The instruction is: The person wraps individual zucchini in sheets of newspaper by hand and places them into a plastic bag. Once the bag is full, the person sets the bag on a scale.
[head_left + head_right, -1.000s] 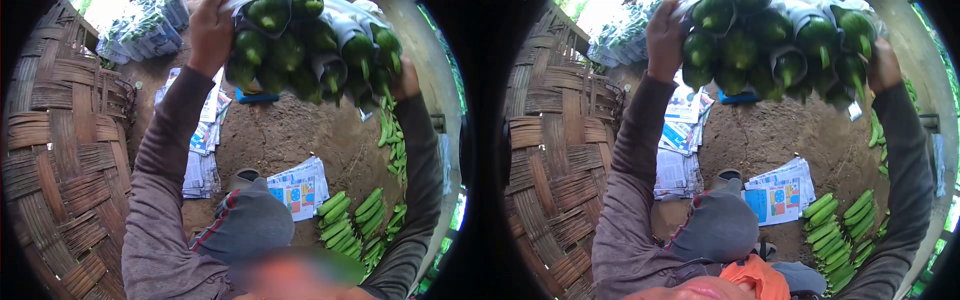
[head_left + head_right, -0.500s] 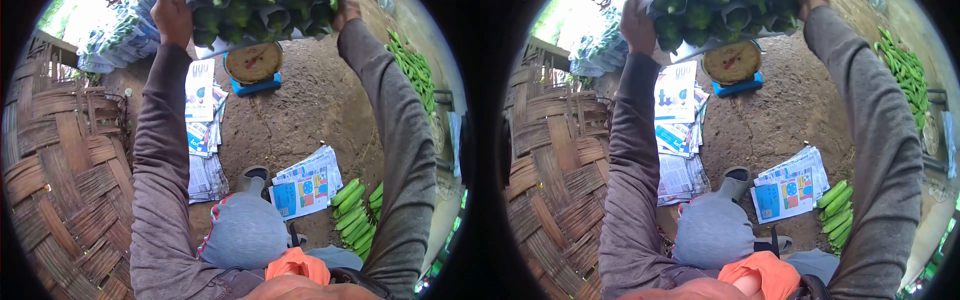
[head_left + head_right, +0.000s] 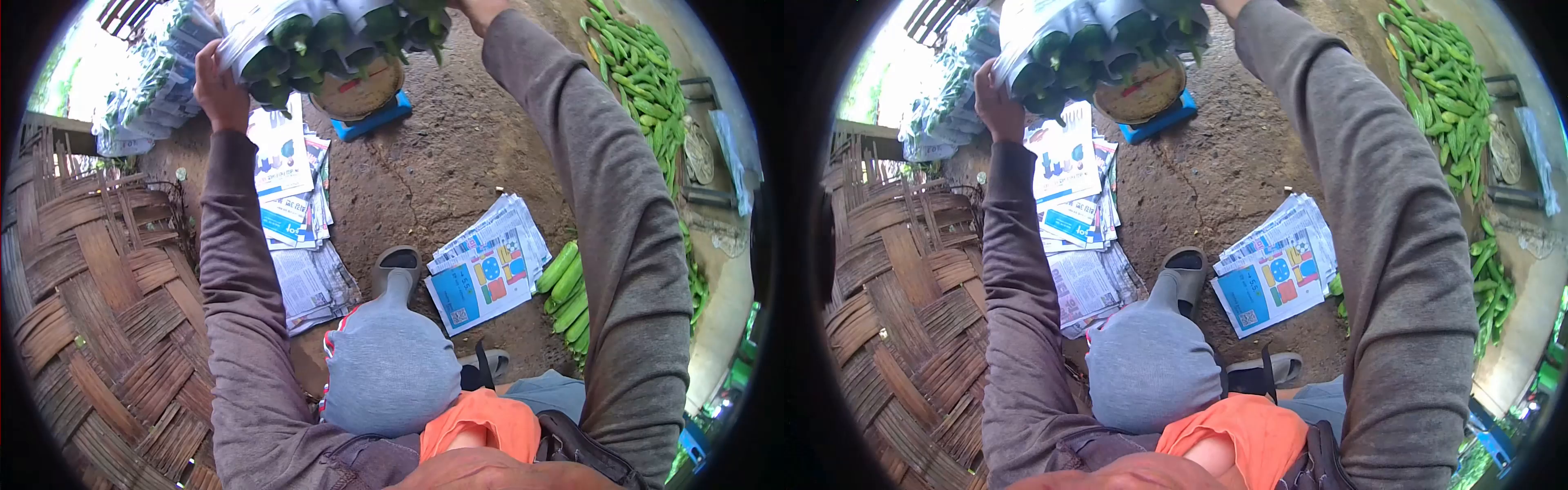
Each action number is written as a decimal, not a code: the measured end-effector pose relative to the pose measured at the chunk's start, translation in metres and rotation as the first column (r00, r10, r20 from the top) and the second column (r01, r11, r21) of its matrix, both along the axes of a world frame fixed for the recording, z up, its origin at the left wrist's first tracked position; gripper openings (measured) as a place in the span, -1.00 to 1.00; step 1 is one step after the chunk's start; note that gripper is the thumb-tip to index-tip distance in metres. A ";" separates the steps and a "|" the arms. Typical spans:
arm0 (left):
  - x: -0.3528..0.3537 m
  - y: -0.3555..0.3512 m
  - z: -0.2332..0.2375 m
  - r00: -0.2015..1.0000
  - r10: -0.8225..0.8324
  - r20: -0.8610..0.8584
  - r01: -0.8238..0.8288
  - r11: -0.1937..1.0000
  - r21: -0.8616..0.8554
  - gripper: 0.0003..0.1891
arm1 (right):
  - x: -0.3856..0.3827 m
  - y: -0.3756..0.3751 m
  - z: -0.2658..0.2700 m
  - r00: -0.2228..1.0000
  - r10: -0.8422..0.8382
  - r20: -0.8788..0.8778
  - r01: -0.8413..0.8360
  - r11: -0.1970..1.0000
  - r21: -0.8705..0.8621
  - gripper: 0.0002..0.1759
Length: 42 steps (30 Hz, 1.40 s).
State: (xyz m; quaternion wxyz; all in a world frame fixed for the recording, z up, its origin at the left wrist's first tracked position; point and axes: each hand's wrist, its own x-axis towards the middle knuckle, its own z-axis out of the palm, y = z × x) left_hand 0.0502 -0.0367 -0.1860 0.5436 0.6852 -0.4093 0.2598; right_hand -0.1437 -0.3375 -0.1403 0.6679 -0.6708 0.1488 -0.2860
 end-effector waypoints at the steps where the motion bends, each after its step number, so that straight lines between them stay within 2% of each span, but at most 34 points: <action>1: -0.001 0.003 -0.002 1.000 0.013 -0.004 -0.013 1.000 0.024 -0.80 | -0.005 0.005 0.004 0.998 -0.006 -0.057 0.006 1.000 0.004 -0.72; 2: -0.002 0.005 -0.002 1.000 0.006 -0.012 -0.006 1.000 0.023 -0.80 | -0.012 0.009 0.008 0.990 -0.079 -0.117 0.074 0.996 -0.047 -0.72; 4: -0.004 0.012 -0.001 0.995 0.075 -0.064 -0.065 0.987 0.148 -0.80 | -0.026 0.018 0.015 0.949 -0.222 -0.224 0.190 0.969 -0.156 -0.70; 6: -0.007 0.019 0.003 0.992 0.113 -0.052 -0.100 0.973 0.207 -0.74 | -0.048 0.023 0.016 0.918 -0.270 -0.292 0.201 0.949 -0.245 -0.69; 7: -0.009 0.024 0.005 0.992 0.098 -0.079 -0.077 0.969 0.233 -0.72 | -0.060 0.023 0.017 0.898 -0.299 -0.322 0.207 0.934 -0.290 -0.68; 10: -0.011 0.038 0.009 0.982 0.017 -0.186 0.037 0.958 0.284 -0.61 | -0.102 0.020 -0.009 0.877 -0.313 -0.364 0.227 0.939 -0.259 -0.63; 11: -0.015 0.041 0.013 0.989 0.018 -0.144 0.027 0.953 0.302 -0.60 | -0.116 0.023 -0.012 0.869 -0.321 -0.377 0.240 0.939 -0.247 -0.62; 12: -0.020 0.045 0.019 0.995 0.021 -0.100 0.012 0.948 0.319 -0.59 | -0.139 0.047 0.000 0.887 -0.296 -0.355 0.175 0.926 -0.335 -0.69; 15: -0.032 0.050 0.045 0.999 0.026 0.044 -0.040 0.938 0.343 -0.59 | -0.177 0.056 -0.013 0.845 -0.275 -0.460 0.187 0.956 -0.227 -0.70; 18: -0.045 0.039 0.077 0.977 -0.017 0.214 -0.054 0.946 0.320 -0.59 | -0.200 0.063 -0.027 0.839 -0.235 -0.491 0.169 0.970 -0.175 -0.69; 22: -0.054 0.005 0.103 0.945 -0.144 0.294 0.036 0.939 0.343 -0.61 | -0.194 0.070 -0.020 0.835 -0.242 -0.494 0.215 0.970 -0.112 -0.71; 25: -0.066 -0.017 0.113 0.915 -0.191 0.356 0.036 0.917 0.397 -0.61 | -0.169 0.083 0.004 0.898 -0.289 -0.331 0.280 0.957 -0.076 -0.75; 27: -0.063 -0.019 0.111 0.916 -0.154 0.370 0.004 0.927 0.374 -0.60 | -0.152 0.091 0.020 0.924 -0.303 -0.235 0.257 0.944 -0.207 -0.78; 29: -0.068 -0.005 0.108 0.966 -0.075 0.247 0.000 0.957 0.291 -0.61 | -0.138 0.107 0.040 0.944 -0.312 -0.110 0.249 0.889 -0.385 -0.80; 31: -0.076 0.020 0.099 0.998 0.024 0.058 -0.036 0.977 0.209 -0.62 | -0.123 0.129 0.056 0.956 -0.278 -0.099 0.223 0.902 -0.370 -0.79; 32: -0.080 0.034 0.090 0.998 0.058 -0.033 -0.050 0.974 0.221 -0.63 | -0.115 0.142 0.061 0.963 -0.250 -0.102 0.201 0.915 -0.351 -0.79; 34: -0.090 0.053 0.074 0.995 0.089 -0.037 -0.077 0.969 0.236 -0.62 | -0.093 0.162 0.061 0.975 -0.201 -0.096 0.153 0.917 -0.368 -0.76; 35: -0.094 0.057 0.066 0.994 0.097 -0.043 -0.083 0.966 0.246 -0.62 | -0.077 0.170 0.058 0.975 -0.194 -0.108 0.129 0.891 -0.436 -0.69; 36: -0.095 0.057 0.061 0.998 0.056 0.038 -0.064 0.960 0.272 -0.58 | -0.059 0.178 0.054 0.974 -0.189 -0.121 0.104 0.859 -0.501 -0.61; 38: -0.097 0.048 0.059 0.984 0.045 0.170 -0.091 0.959 0.270 -0.54 | -0.024 0.191 0.046 0.926 -0.371 -0.072 0.142 0.519 -0.843 -0.39; 39: -0.096 0.042 0.061 0.970 0.037 0.240 -0.102 0.959 0.264 -0.52 | -0.009 0.197 0.043 0.900 -0.423 -0.105 0.128 0.487 -0.864 -0.32; 41: -0.090 0.031 0.061 0.968 0.031 0.248 -0.109 0.945 0.307 -0.45 | 0.015 0.206 0.043 0.827 -0.542 -0.149 0.111 0.417 -0.902 -0.18; 42: -0.087 0.024 0.059 0.963 0.041 0.268 -0.129 0.940 0.317 -0.45 | 0.023 0.206 0.047 0.806 -0.544 -0.235 0.056 0.465 -0.884 -0.16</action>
